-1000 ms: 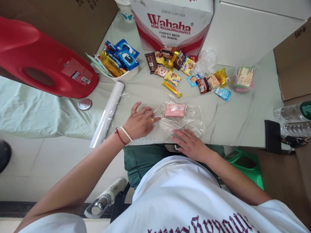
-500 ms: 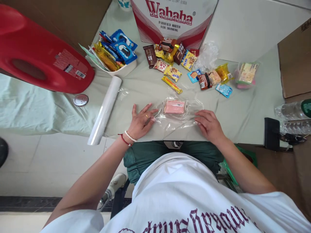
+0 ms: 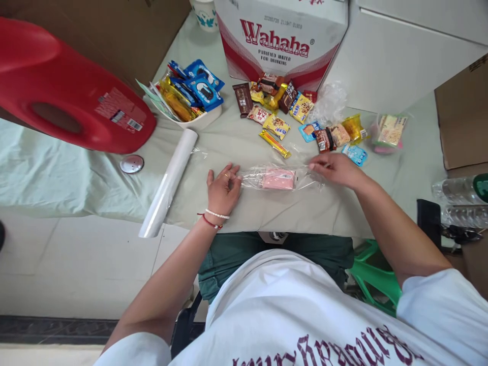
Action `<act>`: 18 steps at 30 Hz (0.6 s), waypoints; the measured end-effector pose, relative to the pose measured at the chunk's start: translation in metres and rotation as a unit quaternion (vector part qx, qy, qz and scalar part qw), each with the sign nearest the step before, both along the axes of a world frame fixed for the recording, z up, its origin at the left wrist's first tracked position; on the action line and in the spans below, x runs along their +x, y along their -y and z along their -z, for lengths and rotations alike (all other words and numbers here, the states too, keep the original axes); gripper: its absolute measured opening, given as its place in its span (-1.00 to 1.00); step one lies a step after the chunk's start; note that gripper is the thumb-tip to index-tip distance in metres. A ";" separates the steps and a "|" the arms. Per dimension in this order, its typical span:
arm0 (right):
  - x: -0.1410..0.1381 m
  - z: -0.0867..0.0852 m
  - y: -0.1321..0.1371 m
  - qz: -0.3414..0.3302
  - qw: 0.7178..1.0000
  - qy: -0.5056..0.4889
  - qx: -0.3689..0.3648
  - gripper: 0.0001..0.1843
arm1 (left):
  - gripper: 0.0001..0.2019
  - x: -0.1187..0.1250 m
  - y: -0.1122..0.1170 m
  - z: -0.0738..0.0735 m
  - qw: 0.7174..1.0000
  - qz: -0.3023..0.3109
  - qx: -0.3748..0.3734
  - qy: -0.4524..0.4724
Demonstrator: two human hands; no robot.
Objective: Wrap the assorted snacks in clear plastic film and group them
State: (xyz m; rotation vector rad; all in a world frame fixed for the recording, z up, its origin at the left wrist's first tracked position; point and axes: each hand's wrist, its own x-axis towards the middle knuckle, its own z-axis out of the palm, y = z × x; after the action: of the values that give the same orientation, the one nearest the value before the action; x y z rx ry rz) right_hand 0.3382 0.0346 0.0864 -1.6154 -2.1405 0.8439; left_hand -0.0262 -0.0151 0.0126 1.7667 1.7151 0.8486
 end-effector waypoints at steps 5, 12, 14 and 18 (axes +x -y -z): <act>-0.027 -0.024 -0.056 -0.101 0.972 0.100 0.186 -0.65 | -0.77 -0.004 0.000 0.006 0.999 0.021 0.031 -0.025; -0.109 -0.005 -0.109 -0.408 0.898 0.091 0.136 -0.72 | -0.78 -0.006 0.000 0.008 0.998 0.013 0.059 -0.020; -0.120 0.003 -0.123 -0.426 0.896 0.066 0.109 -0.79 | -0.77 -0.006 0.000 0.007 0.998 0.011 0.065 -0.026; -0.121 0.014 -0.150 -0.350 0.932 0.086 0.036 -0.80 | -0.75 -0.008 0.000 0.006 0.997 0.009 0.073 -0.025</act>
State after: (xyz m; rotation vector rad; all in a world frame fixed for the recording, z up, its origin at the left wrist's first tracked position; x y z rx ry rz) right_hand 0.2175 0.1850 0.0724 -0.8944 -2.8904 0.8072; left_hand -0.0339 -0.0146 0.0067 1.9125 1.7033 0.9509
